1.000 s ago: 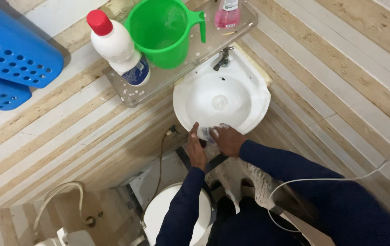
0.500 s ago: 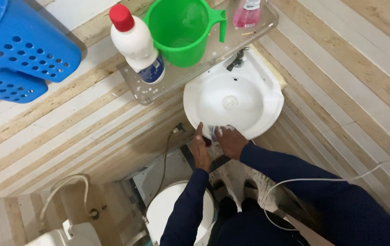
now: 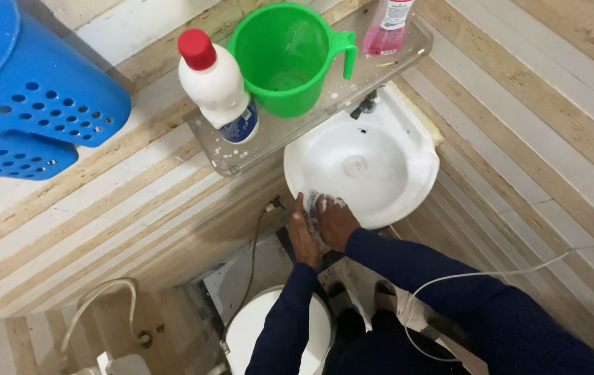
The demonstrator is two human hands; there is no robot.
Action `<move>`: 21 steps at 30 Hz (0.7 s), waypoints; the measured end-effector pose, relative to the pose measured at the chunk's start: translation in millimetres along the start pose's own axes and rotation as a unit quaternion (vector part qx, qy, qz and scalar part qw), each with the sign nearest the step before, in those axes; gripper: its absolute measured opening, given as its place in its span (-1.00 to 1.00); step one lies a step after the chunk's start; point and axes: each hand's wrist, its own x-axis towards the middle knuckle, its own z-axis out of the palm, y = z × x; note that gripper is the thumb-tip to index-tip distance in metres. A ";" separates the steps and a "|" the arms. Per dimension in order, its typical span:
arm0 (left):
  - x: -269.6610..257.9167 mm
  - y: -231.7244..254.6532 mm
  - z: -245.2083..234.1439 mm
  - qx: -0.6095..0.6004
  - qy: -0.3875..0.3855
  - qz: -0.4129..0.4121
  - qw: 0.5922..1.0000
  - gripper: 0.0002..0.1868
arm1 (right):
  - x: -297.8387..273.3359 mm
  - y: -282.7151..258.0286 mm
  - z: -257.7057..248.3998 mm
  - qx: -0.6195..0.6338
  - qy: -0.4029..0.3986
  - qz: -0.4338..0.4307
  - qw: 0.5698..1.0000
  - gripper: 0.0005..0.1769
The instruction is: The person scrubs a white bathroom sink with a purple cloth, then rinses the sink using a green cup to pour water from the tap. The person also rinses the cloth and the cup during the process.
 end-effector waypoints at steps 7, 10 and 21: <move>9.0 0.4 -10.9 0.021 0.007 -0.010 1.000 -0.16 | 23.5 -8.3 21.4 -0.013 0.062 0.020 0.998 -0.22; 13.9 -2.3 -14.8 0.015 0.002 -0.006 1.000 -0.19 | 31.8 -11.9 22.8 -0.019 0.058 0.033 0.998 -0.20; 17.5 -6.6 -18.3 0.023 -0.025 -0.026 0.999 -0.21 | 36.6 -16.6 11.1 -0.007 0.042 0.027 0.999 -0.10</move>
